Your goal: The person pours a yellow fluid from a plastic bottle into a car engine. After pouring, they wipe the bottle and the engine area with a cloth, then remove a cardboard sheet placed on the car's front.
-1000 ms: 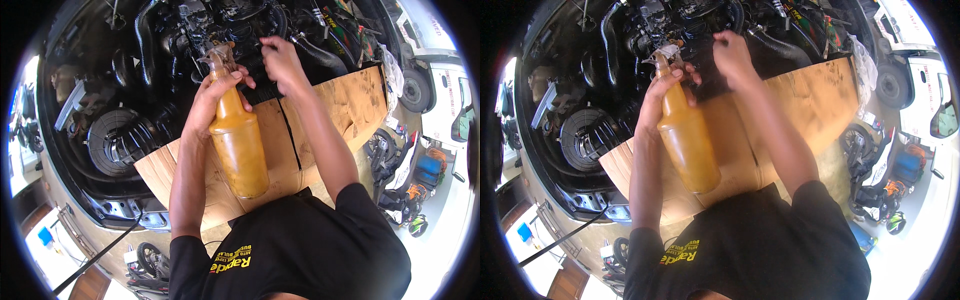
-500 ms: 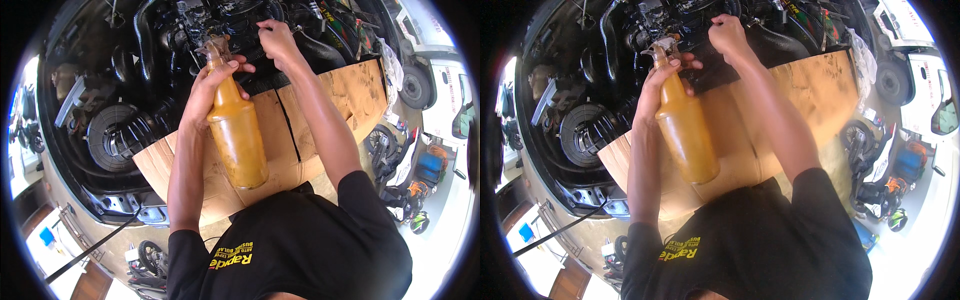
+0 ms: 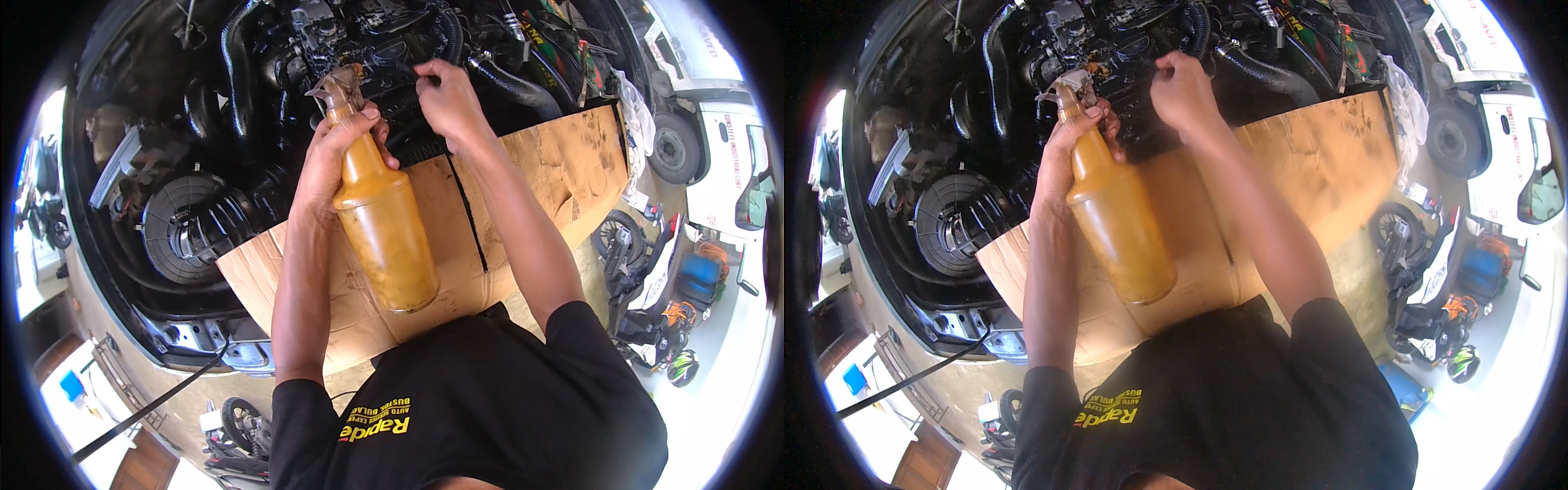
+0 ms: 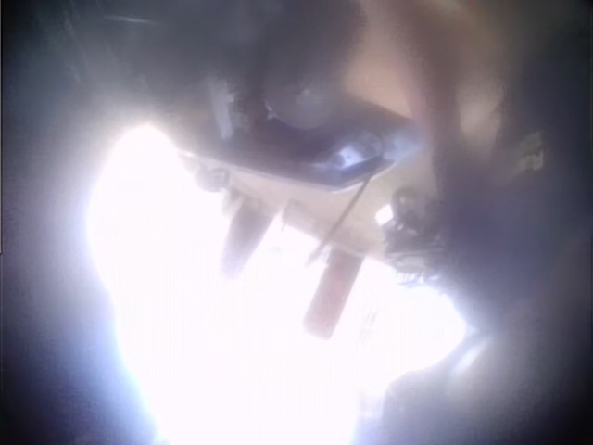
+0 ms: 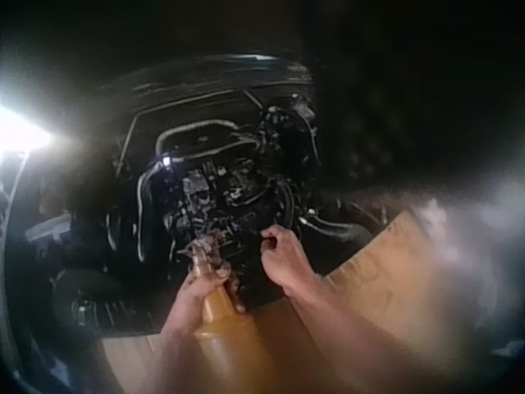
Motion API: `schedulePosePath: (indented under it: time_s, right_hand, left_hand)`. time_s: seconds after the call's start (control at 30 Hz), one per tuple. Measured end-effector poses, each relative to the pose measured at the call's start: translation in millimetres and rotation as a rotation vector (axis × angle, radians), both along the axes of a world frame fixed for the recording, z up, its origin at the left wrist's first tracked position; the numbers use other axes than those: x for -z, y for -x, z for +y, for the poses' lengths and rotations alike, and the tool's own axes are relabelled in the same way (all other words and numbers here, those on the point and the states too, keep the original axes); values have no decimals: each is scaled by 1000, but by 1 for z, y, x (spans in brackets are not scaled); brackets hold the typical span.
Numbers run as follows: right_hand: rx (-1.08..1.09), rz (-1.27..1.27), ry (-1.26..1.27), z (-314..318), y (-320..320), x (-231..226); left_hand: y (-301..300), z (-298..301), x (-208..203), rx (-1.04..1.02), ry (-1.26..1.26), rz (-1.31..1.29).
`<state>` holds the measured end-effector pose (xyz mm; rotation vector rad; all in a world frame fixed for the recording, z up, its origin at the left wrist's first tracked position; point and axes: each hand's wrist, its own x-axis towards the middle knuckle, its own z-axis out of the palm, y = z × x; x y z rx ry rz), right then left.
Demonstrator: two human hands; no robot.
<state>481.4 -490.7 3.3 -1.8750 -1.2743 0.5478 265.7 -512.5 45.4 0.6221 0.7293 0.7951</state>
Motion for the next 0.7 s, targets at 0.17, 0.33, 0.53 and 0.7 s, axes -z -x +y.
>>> schedulePosePath:
  time_s: [0.17, 0.33, 0.53, 0.7]
  right_hand:
    - [59, 100, 94, 20, -3, -24]
    - [61, 100, 54, 12, 0, -3]
    - [60, -37, -106, 14, 4, 23]
    - [113, 283, 190, 24, -2, -40]
  left_hand:
    - [-1, 0, -12, 1, -50, 13]
    - [0, 2, -2, -10, -3, 21]
    - [-1, 1, -9, -6, -23, 9]
    - [0, 1, -6, -18, -23, 31]
